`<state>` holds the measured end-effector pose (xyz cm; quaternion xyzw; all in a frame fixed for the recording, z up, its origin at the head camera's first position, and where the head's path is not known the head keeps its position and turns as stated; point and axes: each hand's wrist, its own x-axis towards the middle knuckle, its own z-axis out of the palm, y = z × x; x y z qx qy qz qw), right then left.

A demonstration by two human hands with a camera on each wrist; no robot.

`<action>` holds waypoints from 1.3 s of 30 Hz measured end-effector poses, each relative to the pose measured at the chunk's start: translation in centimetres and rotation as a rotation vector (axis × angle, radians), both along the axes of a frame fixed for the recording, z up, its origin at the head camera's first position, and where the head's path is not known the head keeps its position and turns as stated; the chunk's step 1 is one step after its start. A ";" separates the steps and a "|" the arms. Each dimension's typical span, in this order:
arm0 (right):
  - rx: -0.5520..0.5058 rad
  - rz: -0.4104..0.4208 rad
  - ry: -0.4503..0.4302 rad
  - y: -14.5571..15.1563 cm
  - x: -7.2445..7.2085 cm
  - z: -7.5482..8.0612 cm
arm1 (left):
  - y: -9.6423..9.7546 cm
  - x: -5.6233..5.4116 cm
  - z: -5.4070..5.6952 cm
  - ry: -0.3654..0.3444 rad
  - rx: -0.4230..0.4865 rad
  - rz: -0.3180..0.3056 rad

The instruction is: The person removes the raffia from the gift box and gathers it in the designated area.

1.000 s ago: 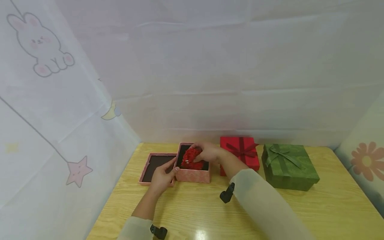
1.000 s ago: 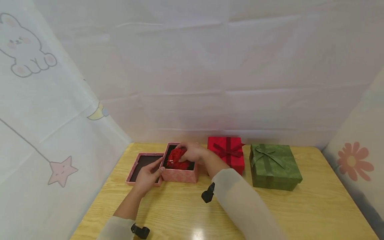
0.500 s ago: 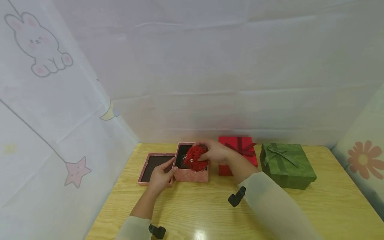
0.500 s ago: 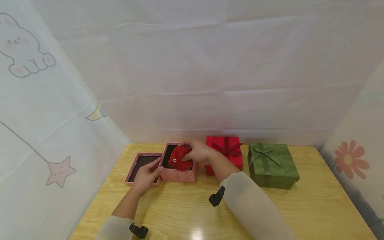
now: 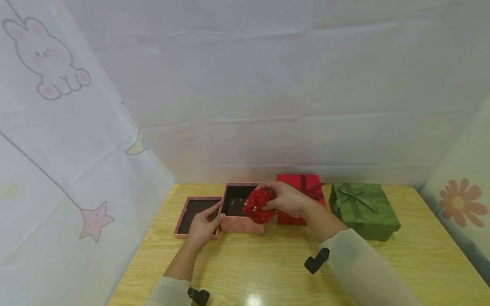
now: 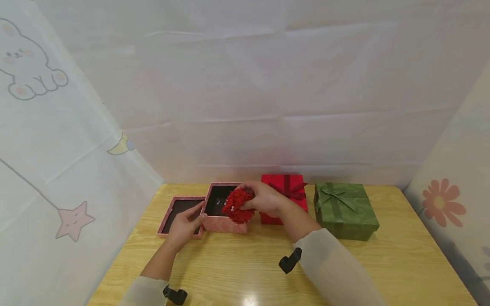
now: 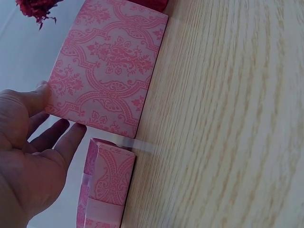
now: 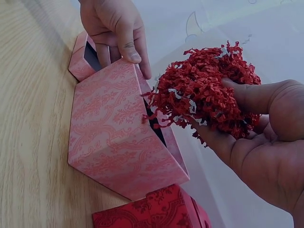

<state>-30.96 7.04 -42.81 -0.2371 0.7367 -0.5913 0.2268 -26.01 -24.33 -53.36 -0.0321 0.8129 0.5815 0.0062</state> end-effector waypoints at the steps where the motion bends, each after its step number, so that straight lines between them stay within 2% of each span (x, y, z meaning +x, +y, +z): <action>1: 0.005 -0.004 0.002 0.2 0.1 0.0 | 0.0 0.0 0.0 0.002 -0.004 0.001; 7: 0.034 -0.029 0.046 1.7 0.9 -0.1 | 0.0 0.0 0.0 0.019 -0.029 -0.001; 14: 0.017 -0.045 0.022 3.3 1.6 -0.1 | -0.1 0.1 0.2 0.016 -0.045 0.002; 25: 0.057 -0.103 0.053 6.5 2.5 -0.9 | 0.1 -0.2 0.0 0.020 -0.032 -0.011; 33: -0.007 -0.110 -0.003 8.2 3.0 -1.5 | 0.0 -0.1 0.2 0.013 -0.008 -0.015; 39: 0.007 -0.127 -0.016 9.5 3.4 -1.7 | 0.0 0.0 0.2 0.013 -0.015 -0.019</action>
